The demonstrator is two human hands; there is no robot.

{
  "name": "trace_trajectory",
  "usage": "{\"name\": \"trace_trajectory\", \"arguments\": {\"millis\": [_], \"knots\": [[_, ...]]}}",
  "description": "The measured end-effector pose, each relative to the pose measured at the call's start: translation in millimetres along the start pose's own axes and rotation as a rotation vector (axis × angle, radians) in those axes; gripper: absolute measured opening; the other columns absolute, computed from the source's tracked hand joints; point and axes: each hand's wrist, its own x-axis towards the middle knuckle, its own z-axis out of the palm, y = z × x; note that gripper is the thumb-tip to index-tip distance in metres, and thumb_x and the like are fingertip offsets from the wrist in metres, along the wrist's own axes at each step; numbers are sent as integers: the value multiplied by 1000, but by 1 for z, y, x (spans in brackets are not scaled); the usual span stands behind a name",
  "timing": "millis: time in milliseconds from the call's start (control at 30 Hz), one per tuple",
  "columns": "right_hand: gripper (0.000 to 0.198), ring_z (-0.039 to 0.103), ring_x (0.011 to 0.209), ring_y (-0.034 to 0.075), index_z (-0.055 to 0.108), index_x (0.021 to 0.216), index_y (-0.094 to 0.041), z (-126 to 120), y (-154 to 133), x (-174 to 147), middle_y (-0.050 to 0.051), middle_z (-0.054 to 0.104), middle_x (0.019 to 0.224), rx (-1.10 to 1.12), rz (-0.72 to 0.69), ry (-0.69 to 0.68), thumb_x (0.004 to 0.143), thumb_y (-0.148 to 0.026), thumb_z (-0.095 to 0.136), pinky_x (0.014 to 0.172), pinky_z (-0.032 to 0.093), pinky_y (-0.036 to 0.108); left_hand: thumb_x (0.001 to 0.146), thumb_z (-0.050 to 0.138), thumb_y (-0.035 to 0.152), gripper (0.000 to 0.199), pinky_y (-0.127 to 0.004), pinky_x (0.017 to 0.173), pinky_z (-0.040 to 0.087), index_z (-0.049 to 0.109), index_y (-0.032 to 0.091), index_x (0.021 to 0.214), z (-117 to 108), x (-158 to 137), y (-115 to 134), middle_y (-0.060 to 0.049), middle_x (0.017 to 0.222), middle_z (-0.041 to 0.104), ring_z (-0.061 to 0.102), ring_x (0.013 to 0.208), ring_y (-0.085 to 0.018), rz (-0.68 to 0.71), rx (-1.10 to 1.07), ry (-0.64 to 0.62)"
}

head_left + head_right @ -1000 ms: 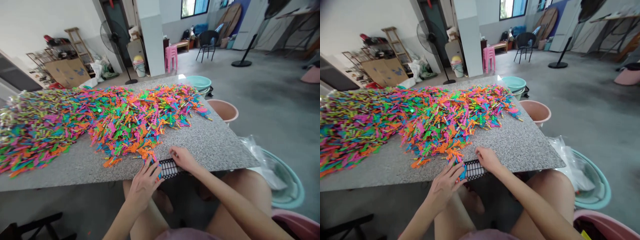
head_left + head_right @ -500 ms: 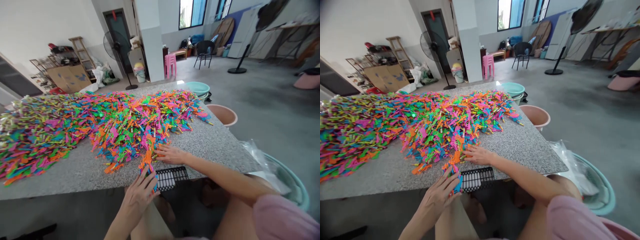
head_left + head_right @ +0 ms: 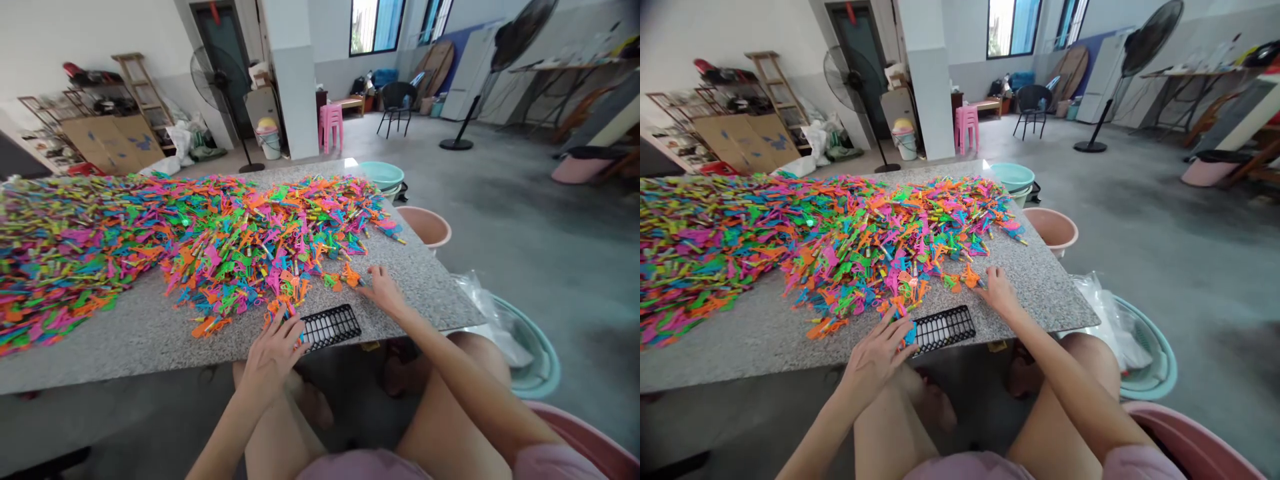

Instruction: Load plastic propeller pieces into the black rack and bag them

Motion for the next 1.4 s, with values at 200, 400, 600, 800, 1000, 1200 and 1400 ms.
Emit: {"name": "trace_trajectory", "arguments": {"millis": [200, 400, 600, 800, 1000, 1200, 1400], "knots": [[12, 66, 73, 18, 67, 80, -12, -24, -8, 16, 5, 68, 73, 31, 177, -334, 81, -24, 67, 61, 41, 22, 92, 58, 34, 30, -41, 102, 48, 60, 20, 118, -10, 3, -8, -7, 128, 64, 41, 137, -29, 49, -3, -83], [18, 57, 44, 10, 55, 101, -17, -6, -51, -35, -2, 65, 68, 606, 29, -364, 84, -22, 55, 47, 40, 20, 93, 57, 33, 31, -44, 104, 46, 58, 18, 120, -12, 3, -5, -10, 134, 59, 36, 140, -30, 20, -23, -115], [18, 60, 56, 13, 50, 89, -20, 35, -102, -58, -5, 60, 63, 857, -122, -280, 74, -16, 58, 58, 45, 22, 92, 58, 32, 32, -42, 104, 47, 56, 18, 121, -10, 4, -6, -9, 134, 60, 33, 142, -29, 27, -16, -119], [14, 49, 53, 10, 49, 72, -20, 34, -101, -59, -6, 51, 60, 808, -163, -232, 68, -16, 61, 54, 35, 21, 92, 58, 30, 29, -43, 105, 47, 56, 18, 118, -13, 5, -5, -8, 137, 58, 34, 142, -29, 17, -24, -138], [12, 45, 55, 11, 51, 73, -20, 33, -97, -56, -6, 51, 61, 761, -54, -139, 68, -19, 62, 54, 34, 22, 91, 59, 27, 31, -43, 104, 47, 55, 19, 120, -14, 4, -3, -9, 133, 60, 33, 142, -29, 10, -36, -127], [18, 50, 59, 12, 50, 86, -19, 48, -106, -50, -3, 58, 75, 843, -94, -174, 71, -22, 60, 59, 39, 24, 90, 60, 27, 31, -42, 103, 48, 56, 18, 120, -13, 5, -3, -9, 134, 60, 35, 141, -29, 10, -23, -110], [13, 54, 75, 16, 50, 77, -19, 47, -93, -44, 2, 59, 84, 639, -184, -154, 67, -11, 50, 72, 43, 27, 92, 58, 28, 28, -42, 104, 47, 56, 19, 118, -14, 4, -3, -9, 133, 60, 36, 141, -28, 7, -15, -119]]}}
